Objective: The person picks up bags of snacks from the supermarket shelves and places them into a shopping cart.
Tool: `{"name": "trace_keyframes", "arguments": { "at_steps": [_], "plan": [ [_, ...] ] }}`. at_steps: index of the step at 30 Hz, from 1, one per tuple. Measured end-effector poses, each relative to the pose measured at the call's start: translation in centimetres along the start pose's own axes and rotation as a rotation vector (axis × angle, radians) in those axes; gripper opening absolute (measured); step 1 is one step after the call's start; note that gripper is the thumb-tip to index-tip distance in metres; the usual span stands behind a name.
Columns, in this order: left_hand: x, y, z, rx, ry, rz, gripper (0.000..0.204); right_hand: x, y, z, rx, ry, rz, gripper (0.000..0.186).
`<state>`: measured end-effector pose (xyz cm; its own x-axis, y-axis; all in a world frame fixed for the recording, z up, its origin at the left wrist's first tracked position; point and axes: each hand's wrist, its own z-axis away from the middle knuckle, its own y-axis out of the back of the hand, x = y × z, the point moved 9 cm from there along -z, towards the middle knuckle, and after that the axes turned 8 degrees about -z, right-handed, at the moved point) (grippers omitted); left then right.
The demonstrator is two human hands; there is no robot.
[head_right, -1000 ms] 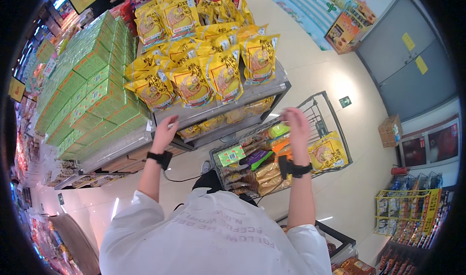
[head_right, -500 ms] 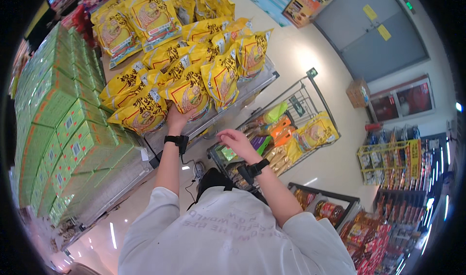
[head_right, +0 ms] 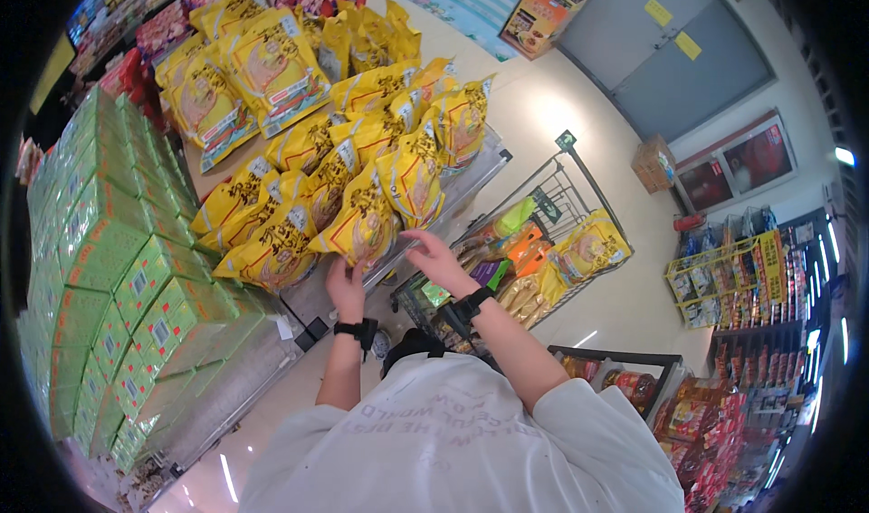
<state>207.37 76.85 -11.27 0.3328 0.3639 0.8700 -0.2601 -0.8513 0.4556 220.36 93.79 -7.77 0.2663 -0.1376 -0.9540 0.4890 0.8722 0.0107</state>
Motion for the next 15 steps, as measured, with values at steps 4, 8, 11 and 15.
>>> {"name": "trace_keyframes", "arguments": {
  "at_steps": [4, 8, 11, 15],
  "plan": [
    [0.4, 2.0, 2.1, 0.03, 0.146, 0.078, 0.015, -1.2, -1.1, -0.7, -0.108, 0.288, 0.003, 0.09],
    [4.4, 6.2, 2.9, 0.174, 0.08, 0.191, 0.015, -4.9, -1.8, 0.9, -0.146, 0.264, -0.02, 0.097],
    [6.8, 8.3, 3.0, 0.14, 0.047, 0.027, 0.017, -6.3, 1.2, 2.2, -0.139, 0.24, -0.046, 0.103],
    [15.3, 7.7, 3.6, 0.063, -0.19, 0.037, 0.019, -6.5, 5.9, 4.8, -0.361, 0.198, -0.104, 0.102]
  ]
}}
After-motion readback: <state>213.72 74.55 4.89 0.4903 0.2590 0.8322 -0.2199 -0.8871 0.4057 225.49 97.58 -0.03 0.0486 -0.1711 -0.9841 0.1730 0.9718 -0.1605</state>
